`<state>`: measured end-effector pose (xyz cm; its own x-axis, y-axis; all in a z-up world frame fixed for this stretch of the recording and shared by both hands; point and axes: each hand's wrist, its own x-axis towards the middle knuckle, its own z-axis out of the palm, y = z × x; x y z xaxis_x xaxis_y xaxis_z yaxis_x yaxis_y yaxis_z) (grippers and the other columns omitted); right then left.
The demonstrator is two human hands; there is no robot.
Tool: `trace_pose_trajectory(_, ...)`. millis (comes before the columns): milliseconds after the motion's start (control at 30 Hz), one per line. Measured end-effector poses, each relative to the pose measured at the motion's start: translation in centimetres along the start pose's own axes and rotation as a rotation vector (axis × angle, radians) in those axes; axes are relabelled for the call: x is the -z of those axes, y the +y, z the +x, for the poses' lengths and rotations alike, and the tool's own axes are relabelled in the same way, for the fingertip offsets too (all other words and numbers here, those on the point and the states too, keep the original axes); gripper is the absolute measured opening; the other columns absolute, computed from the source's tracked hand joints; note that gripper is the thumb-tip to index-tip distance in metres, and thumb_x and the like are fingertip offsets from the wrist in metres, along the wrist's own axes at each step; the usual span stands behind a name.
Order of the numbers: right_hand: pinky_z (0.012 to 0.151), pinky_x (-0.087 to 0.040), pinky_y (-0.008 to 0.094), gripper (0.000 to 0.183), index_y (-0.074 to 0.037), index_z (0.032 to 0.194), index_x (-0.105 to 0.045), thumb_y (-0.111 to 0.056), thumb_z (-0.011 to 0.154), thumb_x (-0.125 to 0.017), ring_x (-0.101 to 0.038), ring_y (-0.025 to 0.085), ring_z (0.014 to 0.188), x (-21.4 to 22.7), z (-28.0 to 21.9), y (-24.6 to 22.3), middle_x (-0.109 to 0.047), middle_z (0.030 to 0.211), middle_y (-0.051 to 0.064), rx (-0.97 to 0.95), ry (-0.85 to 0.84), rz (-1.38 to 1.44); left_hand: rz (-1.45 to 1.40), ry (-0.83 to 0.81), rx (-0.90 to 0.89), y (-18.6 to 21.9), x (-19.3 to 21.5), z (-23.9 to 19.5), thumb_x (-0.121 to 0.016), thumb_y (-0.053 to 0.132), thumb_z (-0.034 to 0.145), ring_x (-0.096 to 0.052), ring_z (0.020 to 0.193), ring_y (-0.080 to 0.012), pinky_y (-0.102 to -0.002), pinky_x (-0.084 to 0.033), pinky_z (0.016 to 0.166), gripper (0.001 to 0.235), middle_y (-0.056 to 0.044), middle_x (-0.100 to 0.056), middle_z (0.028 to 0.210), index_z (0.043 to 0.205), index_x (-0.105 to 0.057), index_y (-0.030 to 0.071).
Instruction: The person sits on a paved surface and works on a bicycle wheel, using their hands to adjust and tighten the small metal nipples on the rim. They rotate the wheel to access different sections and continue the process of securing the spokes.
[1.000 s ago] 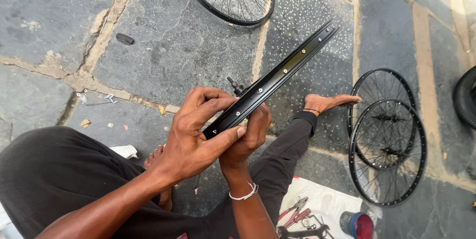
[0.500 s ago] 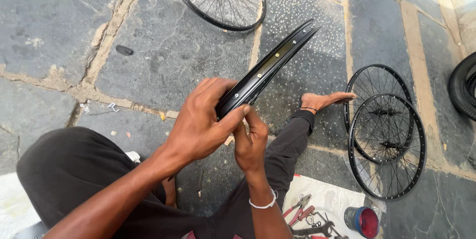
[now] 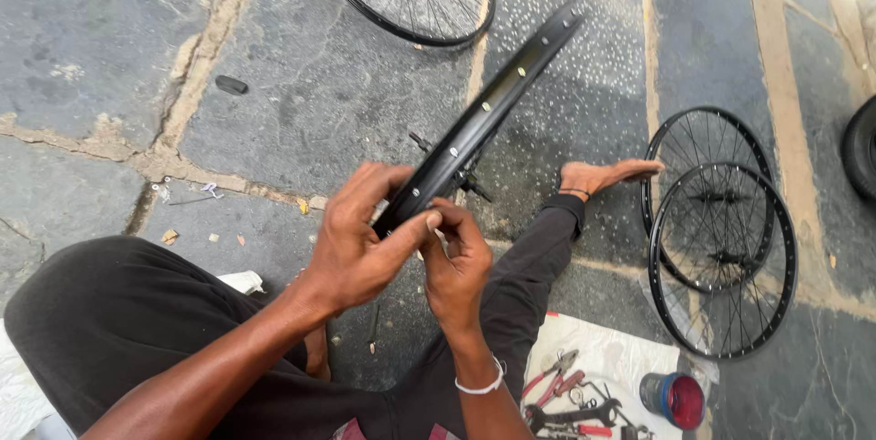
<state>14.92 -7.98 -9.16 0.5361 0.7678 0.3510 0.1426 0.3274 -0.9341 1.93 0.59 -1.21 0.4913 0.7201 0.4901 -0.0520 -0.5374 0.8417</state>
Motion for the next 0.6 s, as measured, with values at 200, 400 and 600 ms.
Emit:
trace_pose_trajectory(200, 0.107, -0.056, 0.034, 0.026, 0.005, 0.122, -0.060, -0.009, 0.103, -0.071, -0.066, 0.020, 0.117, -1.3, 0.8, -0.5, -0.061, 0.131, 0.016, 0.120, -0.020, 0.053, -0.008, 0.006, 0.028, 0.1, -0.2, 0.5, -0.074, 0.021, 0.093, -0.063, 0.088, -0.0141, -0.031, -0.051, 0.076, 0.037, -0.005, -0.065, 0.097, 0.122, -0.067, 0.000)
trace_pose_trajectory(400, 0.105, -0.056, 0.037, 0.032, 0.003, 0.128, -0.066, -0.017, 0.103, -0.069, -0.066, 0.025, 0.127, -1.8, 0.8, -1.8, -0.059, 0.138, 0.018, 0.143, 0.032, -0.099, -0.009, -0.017, 0.036, 0.3, 0.0, 0.5, -0.077, 0.014, 0.090, -0.058, 0.083, -0.0112, -0.028, -0.047, 0.072, 0.039, -0.004, -0.063, 0.094, 0.125, -0.066, 0.000)
trace_pose_trajectory(600, 0.106, -0.059, 0.039, 0.032, 0.002, 0.125, -0.068, -0.018, 0.100, -0.072, -0.066, 0.031, 0.130, -1.3, 0.7, -1.4, -0.064, 0.140, 0.021, 0.155, 0.062, -0.360, 0.008, -0.042, 0.094, 0.4, 0.1, 0.4, -0.079, 0.011, 0.090, -0.056, 0.081, -0.0085, -0.024, -0.045, 0.068, 0.036, -0.003, -0.060, 0.093, 0.122, -0.067, -0.001)
